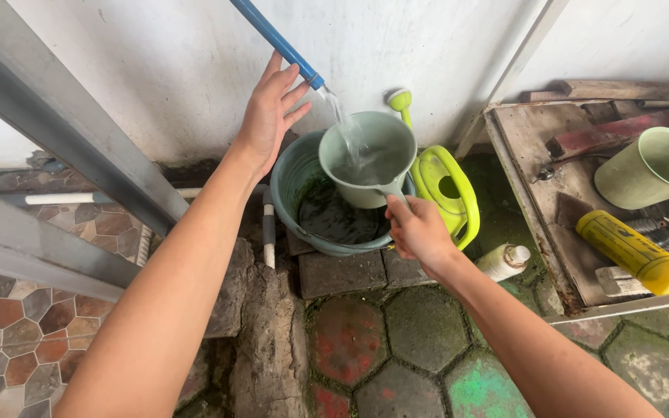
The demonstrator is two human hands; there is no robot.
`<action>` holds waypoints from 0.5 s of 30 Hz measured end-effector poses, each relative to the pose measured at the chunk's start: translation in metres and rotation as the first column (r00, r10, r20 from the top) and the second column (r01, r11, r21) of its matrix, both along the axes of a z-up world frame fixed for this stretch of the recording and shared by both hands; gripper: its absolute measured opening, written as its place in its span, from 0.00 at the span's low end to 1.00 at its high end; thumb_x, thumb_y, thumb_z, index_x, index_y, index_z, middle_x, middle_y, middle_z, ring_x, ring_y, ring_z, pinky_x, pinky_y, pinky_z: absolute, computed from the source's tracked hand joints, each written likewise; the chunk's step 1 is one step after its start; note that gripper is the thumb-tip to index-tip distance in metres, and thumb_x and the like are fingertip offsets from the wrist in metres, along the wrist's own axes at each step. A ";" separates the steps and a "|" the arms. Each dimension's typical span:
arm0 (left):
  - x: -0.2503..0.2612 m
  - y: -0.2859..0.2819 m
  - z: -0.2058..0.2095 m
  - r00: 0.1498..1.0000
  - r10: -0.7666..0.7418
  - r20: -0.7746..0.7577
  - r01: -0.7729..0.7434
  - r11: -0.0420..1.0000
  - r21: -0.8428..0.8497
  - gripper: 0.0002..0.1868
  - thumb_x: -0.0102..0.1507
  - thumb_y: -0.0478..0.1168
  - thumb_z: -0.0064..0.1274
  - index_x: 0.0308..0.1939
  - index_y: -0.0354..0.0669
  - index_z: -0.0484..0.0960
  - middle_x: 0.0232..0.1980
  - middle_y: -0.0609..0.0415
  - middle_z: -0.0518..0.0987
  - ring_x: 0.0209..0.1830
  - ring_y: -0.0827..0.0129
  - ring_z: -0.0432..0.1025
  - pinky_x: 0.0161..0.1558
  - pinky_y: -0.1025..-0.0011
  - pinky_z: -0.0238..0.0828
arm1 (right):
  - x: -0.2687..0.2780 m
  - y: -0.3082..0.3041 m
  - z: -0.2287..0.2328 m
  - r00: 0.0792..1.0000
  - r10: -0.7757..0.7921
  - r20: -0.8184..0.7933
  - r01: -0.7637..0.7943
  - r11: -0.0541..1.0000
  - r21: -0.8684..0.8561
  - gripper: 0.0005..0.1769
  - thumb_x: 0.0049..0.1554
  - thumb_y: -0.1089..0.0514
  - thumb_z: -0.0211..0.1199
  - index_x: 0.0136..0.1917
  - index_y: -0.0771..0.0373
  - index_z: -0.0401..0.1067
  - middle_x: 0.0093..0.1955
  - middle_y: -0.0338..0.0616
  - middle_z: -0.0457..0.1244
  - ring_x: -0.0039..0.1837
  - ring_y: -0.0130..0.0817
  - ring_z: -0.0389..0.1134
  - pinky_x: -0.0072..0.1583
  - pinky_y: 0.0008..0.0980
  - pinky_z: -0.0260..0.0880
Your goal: Filling a ladle with water and liquid fertilizer to water a potted plant
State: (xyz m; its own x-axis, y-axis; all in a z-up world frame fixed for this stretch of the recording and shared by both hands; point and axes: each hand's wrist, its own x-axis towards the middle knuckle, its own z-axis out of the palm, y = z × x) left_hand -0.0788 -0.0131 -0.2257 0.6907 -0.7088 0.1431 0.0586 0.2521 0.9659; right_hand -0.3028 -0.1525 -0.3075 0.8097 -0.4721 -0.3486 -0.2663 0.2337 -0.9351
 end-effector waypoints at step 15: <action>0.007 0.001 -0.003 1.000 -0.008 -0.001 0.008 1.000 0.009 0.52 0.60 0.61 0.48 0.81 0.51 0.40 0.84 0.47 0.51 0.80 0.47 0.57 0.75 0.50 0.56 | 0.004 -0.005 -0.003 0.994 -0.108 -0.023 0.106 0.991 -0.085 0.14 0.64 0.58 0.50 0.37 0.64 0.57 0.21 0.40 0.43 0.22 0.29 0.40 0.27 0.30 0.36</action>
State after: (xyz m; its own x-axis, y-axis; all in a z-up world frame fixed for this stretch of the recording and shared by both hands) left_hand -0.0722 -0.0120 -0.2286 0.6855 -0.7153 0.1361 0.0618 0.2434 0.9680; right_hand -0.2988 -0.1573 -0.3109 0.7434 -0.5843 -0.3255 -0.2698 0.1834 -0.9453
